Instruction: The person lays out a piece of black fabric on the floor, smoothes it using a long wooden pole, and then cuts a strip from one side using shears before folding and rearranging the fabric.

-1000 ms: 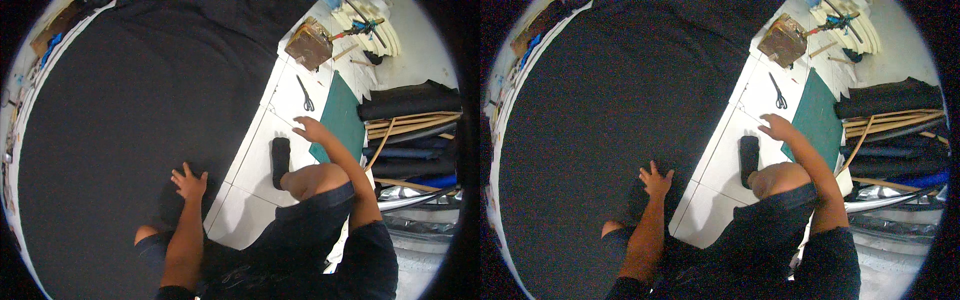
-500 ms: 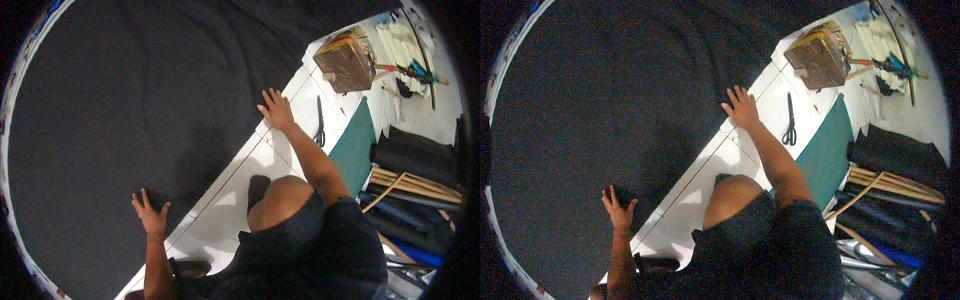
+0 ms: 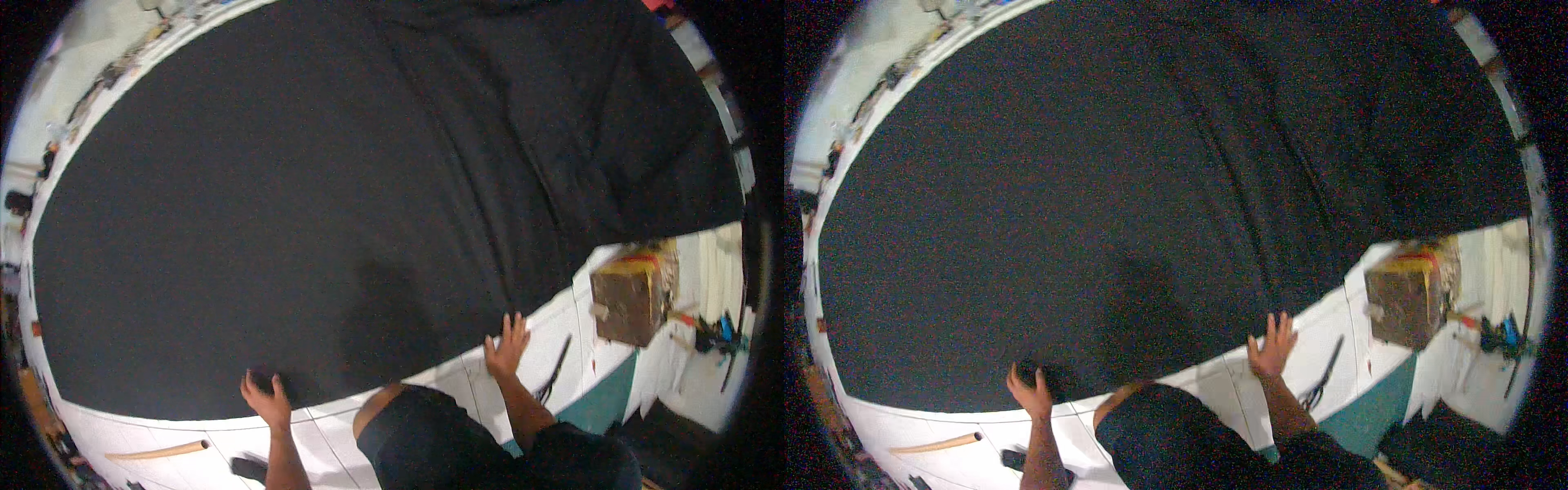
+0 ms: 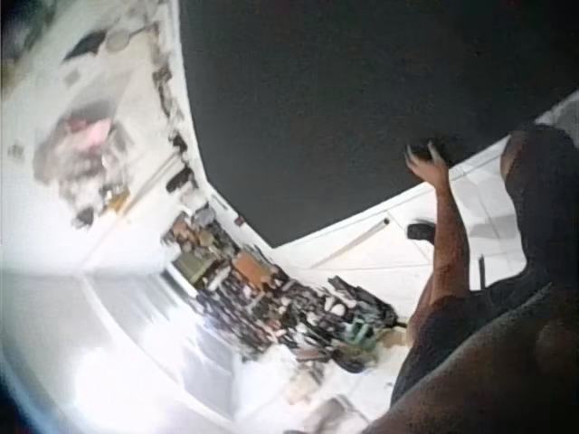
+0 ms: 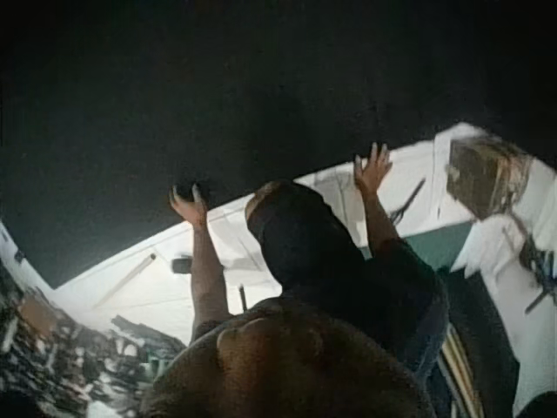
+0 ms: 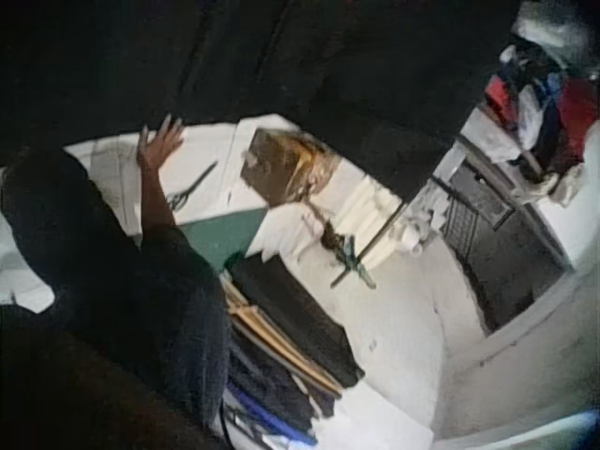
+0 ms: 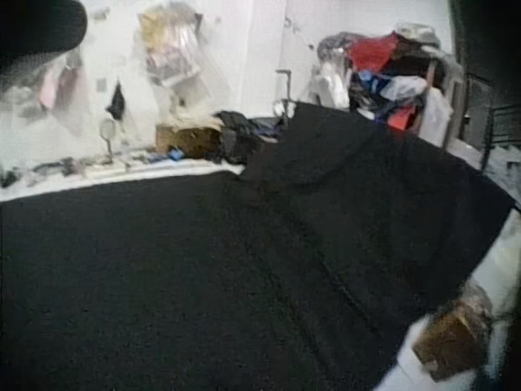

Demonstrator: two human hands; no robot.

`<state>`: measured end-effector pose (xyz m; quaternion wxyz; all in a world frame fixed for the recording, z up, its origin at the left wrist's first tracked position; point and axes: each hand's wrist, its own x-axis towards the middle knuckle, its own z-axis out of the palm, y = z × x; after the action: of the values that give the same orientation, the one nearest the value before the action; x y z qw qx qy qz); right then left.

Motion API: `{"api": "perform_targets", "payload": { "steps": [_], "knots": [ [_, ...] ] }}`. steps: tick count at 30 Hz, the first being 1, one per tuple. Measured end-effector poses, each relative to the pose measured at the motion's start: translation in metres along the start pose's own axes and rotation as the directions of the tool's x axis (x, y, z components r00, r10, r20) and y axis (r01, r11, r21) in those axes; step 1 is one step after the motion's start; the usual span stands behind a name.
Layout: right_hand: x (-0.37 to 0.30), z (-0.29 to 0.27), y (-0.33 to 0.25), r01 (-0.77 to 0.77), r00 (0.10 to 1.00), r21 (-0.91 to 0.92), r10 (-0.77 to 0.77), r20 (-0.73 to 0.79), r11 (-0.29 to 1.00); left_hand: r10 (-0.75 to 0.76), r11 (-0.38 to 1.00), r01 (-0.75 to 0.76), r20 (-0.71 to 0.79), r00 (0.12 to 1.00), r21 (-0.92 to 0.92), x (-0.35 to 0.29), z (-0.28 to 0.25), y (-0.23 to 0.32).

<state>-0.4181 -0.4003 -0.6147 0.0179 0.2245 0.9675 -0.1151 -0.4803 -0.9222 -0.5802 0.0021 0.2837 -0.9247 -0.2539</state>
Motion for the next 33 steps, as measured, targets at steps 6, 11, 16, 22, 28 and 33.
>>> {"api": "perform_targets", "payload": {
  "steps": [6,11,16,22,28,33],
  "knots": [
    [0.008,-0.009,0.006,0.005,0.998,-0.003,-0.006,-0.059,1.0,-0.78,0.57,0.644,-0.09,0.62,-0.51,-0.007,0.003,-0.048],
    [0.002,0.002,-0.008,0.037,0.997,-0.003,-0.037,-0.07,0.999,-0.843,0.272,0.612,0.122,0.524,-0.743,0.034,-0.015,-0.094],
    [0.0,0.011,0.005,0.044,0.983,0.085,-0.028,-0.18,0.995,-0.823,0.567,0.777,-0.149,0.548,-0.274,0.048,-0.013,-0.116],
    [0.03,-0.012,0.009,0.039,0.971,-0.085,-0.058,-0.231,0.996,-0.756,0.179,0.437,0.162,0.635,-0.881,0.014,0.003,-0.092],
    [0.05,-0.008,0.009,0.007,0.992,-0.131,-0.024,-0.125,0.991,-0.55,0.083,0.42,0.31,0.776,-0.904,-0.022,0.005,-0.136],
    [0.048,-0.03,0.071,-0.157,0.96,-0.042,0.142,-0.241,0.987,-0.446,0.045,0.467,0.4,0.8,-0.883,-0.04,0.013,-0.108]
  ]
}}
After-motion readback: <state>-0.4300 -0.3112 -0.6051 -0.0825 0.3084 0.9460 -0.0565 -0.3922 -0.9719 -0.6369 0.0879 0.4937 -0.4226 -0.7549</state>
